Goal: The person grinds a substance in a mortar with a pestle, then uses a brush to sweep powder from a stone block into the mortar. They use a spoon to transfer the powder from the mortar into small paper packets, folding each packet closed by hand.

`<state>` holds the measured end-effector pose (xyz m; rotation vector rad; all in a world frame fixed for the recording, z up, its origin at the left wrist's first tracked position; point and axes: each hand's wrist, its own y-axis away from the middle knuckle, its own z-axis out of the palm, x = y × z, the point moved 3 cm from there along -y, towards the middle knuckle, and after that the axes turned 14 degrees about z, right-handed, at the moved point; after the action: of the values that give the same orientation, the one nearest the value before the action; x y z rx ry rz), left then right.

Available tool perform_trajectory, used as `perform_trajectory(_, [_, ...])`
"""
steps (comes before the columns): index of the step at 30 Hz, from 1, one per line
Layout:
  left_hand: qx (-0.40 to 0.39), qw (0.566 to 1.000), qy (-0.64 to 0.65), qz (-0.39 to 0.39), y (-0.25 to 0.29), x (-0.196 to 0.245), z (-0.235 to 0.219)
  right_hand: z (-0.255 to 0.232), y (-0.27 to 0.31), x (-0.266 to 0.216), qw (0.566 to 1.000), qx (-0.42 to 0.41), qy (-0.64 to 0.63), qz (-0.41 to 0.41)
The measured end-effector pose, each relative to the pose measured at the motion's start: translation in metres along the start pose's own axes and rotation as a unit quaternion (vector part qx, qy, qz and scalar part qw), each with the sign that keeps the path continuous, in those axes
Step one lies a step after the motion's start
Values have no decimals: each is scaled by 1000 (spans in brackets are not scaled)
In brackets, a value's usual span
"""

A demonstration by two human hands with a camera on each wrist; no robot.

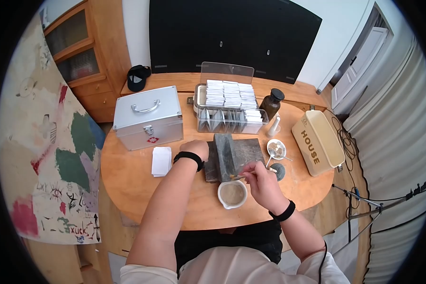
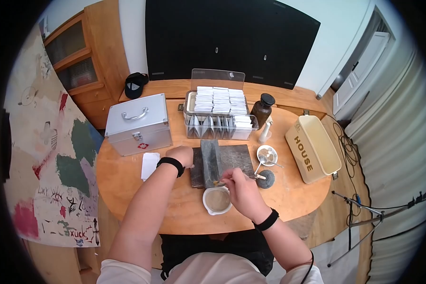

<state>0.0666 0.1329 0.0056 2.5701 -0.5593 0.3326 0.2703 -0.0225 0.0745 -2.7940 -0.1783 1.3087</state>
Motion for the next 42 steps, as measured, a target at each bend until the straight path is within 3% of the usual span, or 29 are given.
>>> perform_trajectory(6, [47, 999, 1, 15, 15, -9, 14, 3, 27, 10, 999, 21, 13, -22])
perform_trajectory(9, [182, 981, 26, 62, 38, -7, 21, 9, 36, 15, 996, 23, 54, -68])
perform_trajectory(10, [183, 981, 23, 62, 50, -3, 18, 10, 40, 20, 996, 24, 52, -69])
perform_trajectory(13, [284, 950, 96, 89, 78, -1, 24, 9, 49, 54, 980, 30, -177, 87])
perform_trajectory(16, [248, 965, 10, 87, 97, 4, 22, 20, 53, 93, 947, 34, -276, 160])
perform_trajectory(18, [213, 976, 4, 46, 109, 11, 11, 27, 56, 101, 944, 9, -293, 154])
perform_trajectory(20, [210, 967, -127, 76, 117, 16, 6, 38, 57, 110, 933, -13, -315, 175])
perform_trajectory(21, [209, 967, -128, 75, 118, 13, 9, 41, 57, 115, 939, -19, -279, 199])
perform_trajectory(22, [297, 933, -156, 130, 121, 13, 7, 39, 56, 117, 939, -18, -280, 196])
perform_trajectory(23, [380, 888, -182, 184, 125, 14, 5, 35, 55, 109, 964, -22, -209, 166])
perform_trajectory(25, [348, 900, -200, 169, 132, 17, -2, 26, 56, 89, 981, -22, -139, 135])
perform_trajectory(26, [316, 911, -215, 154, 133, 18, -5, 14, 58, 68, 996, 65, 25, 48])
perform_trajectory(27, [317, 910, -217, 157, 132, 17, -6, 2, 60, 46, 969, 151, 190, -41])
perform_trajectory(28, [315, 919, -187, 147, 131, 14, -6, -11, 58, 30, 969, 154, 190, -40])
perform_trajectory(30, [306, 928, -157, 142, 129, 13, -7, -38, 61, -11, 991, 57, 42, -110])
perform_trajectory(31, [296, 933, -159, 127, 129, 13, -10, -51, 67, -38, 985, -54, -110, -124])
perform_trajectory(32, [284, 938, -160, 113, 129, 14, -11, -63, 77, -66, 943, -161, -260, -133])
perform_trajectory(34, [278, 939, -166, 117, 128, 18, -14, -76, 90, -119, 831, -267, -436, -220])
perform_trajectory(36, [284, 937, -170, 115, 126, 22, -16, -79, 103, -141, 779, -279, -463, -317])
perform_trajectory(37, [294, 933, -170, 120, 127, 24, -16, -76, 106, -147, 780, -280, -460, -319])
perform_trajectory(39, [305, 929, -169, 122, 129, 25, -16, -70, 114, -152, 720, -290, -552, -304])
perform_trajectory(42, [310, 926, -180, 116, 133, 27, -18, -67, 120, -154, 710, -288, -565, -306])
